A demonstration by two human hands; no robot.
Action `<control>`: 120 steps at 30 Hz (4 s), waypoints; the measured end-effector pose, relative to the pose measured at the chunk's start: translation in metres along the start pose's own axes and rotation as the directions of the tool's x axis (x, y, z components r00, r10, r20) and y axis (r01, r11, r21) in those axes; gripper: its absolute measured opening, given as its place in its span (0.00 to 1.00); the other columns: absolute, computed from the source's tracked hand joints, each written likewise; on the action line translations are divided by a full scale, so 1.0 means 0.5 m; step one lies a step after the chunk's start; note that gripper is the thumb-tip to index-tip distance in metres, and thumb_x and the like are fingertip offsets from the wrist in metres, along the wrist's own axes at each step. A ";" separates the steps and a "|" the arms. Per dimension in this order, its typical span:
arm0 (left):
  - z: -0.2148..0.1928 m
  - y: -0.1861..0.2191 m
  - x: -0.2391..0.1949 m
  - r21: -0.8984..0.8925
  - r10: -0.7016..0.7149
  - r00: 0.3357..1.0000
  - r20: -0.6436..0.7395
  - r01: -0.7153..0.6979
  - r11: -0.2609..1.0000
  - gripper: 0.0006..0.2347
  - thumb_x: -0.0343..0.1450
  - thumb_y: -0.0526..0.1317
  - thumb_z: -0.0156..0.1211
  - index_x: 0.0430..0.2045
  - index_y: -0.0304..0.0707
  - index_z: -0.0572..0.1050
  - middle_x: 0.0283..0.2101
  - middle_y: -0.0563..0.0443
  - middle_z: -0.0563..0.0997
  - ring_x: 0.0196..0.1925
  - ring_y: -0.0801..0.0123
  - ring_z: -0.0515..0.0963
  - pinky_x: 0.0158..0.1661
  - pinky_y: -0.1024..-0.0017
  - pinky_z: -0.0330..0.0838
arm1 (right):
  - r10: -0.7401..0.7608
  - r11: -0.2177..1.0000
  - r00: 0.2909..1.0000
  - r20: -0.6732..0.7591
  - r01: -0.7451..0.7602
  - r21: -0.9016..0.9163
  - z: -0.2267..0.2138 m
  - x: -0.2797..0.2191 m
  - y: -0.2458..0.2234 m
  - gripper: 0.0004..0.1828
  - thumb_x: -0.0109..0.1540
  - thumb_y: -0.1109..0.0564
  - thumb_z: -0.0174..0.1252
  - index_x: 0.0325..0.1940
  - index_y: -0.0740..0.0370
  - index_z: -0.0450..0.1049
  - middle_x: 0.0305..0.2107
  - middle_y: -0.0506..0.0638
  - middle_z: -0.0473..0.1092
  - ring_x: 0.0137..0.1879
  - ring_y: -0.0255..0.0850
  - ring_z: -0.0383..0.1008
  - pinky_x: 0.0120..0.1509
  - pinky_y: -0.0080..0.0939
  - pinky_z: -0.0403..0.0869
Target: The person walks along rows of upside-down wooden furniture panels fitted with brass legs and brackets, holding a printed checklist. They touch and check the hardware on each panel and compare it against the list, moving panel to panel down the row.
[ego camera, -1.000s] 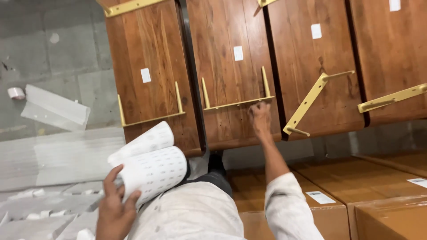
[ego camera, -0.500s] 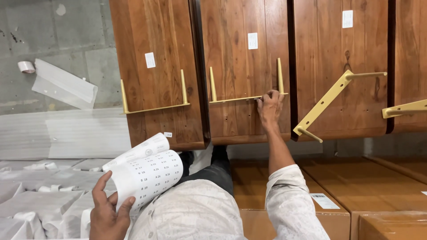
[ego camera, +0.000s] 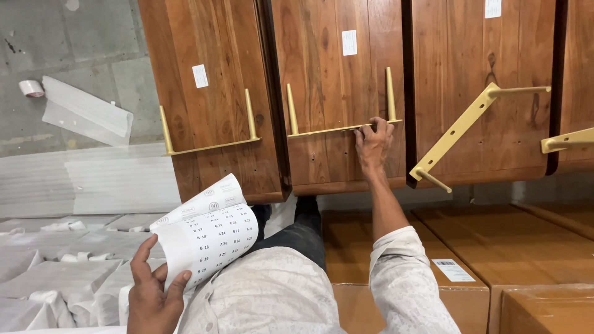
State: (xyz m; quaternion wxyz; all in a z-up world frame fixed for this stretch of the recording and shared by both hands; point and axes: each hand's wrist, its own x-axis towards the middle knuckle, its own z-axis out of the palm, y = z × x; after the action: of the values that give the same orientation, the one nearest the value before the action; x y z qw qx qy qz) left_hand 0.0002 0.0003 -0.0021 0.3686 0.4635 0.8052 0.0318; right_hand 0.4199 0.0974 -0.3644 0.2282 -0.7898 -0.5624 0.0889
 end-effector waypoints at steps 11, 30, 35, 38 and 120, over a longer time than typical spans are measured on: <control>0.006 -0.001 -0.001 0.013 -0.032 0.999 0.000 0.032 0.999 0.36 0.68 0.32 0.63 0.70 0.47 0.47 0.43 0.37 0.86 0.50 0.61 0.86 0.52 0.67 0.76 | -0.073 0.986 0.997 -0.032 0.068 -0.149 0.031 0.015 0.027 0.13 0.54 0.54 0.75 0.35 0.59 0.77 0.47 0.51 0.71 0.53 0.48 0.70 0.57 0.56 0.70; 0.020 -0.020 -0.008 -0.028 -0.033 0.999 0.042 0.034 0.999 0.36 0.67 0.32 0.62 0.69 0.45 0.47 0.44 0.35 0.86 0.55 0.61 0.83 0.59 0.66 0.71 | -0.215 0.964 0.972 0.098 0.227 -0.140 0.028 0.045 0.033 0.05 0.57 0.64 0.66 0.35 0.60 0.77 0.39 0.51 0.73 0.48 0.50 0.69 0.52 0.52 0.69; 0.013 -0.014 -0.018 -0.032 -0.086 0.996 0.030 0.087 0.996 0.38 0.67 0.32 0.63 0.72 0.48 0.48 0.43 0.36 0.86 0.53 0.63 0.84 0.57 0.67 0.72 | -0.254 0.962 0.961 0.107 0.263 -0.072 0.009 0.048 0.021 0.12 0.47 0.70 0.60 0.34 0.65 0.76 0.40 0.55 0.73 0.47 0.53 0.71 0.51 0.50 0.75; 0.014 -0.030 -0.023 -0.048 -0.065 0.998 0.019 0.066 0.997 0.37 0.67 0.31 0.63 0.70 0.46 0.47 0.42 0.36 0.87 0.53 0.64 0.84 0.57 0.68 0.72 | -0.272 0.961 0.961 0.049 0.274 -0.041 0.019 0.052 0.029 0.13 0.47 0.71 0.60 0.34 0.65 0.76 0.43 0.56 0.74 0.49 0.53 0.72 0.50 0.50 0.75; 0.047 0.064 -0.021 -0.285 0.688 0.726 -0.012 -0.662 0.693 0.26 0.68 0.23 0.56 0.58 0.50 0.64 0.22 0.44 0.70 0.23 0.58 0.75 0.29 0.61 0.70 | -0.577 0.610 0.809 0.112 0.335 0.718 -0.482 -0.236 -0.582 0.20 0.58 0.66 0.67 0.54 0.58 0.79 0.45 0.47 0.73 0.45 0.42 0.72 0.47 0.41 0.75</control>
State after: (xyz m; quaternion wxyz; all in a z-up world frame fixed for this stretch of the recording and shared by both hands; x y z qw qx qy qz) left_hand 0.0412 0.0033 -0.0008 0.4287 0.6729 0.5477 0.2520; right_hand 0.2275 0.0017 -0.0322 0.4120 -0.4537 -0.7066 0.3538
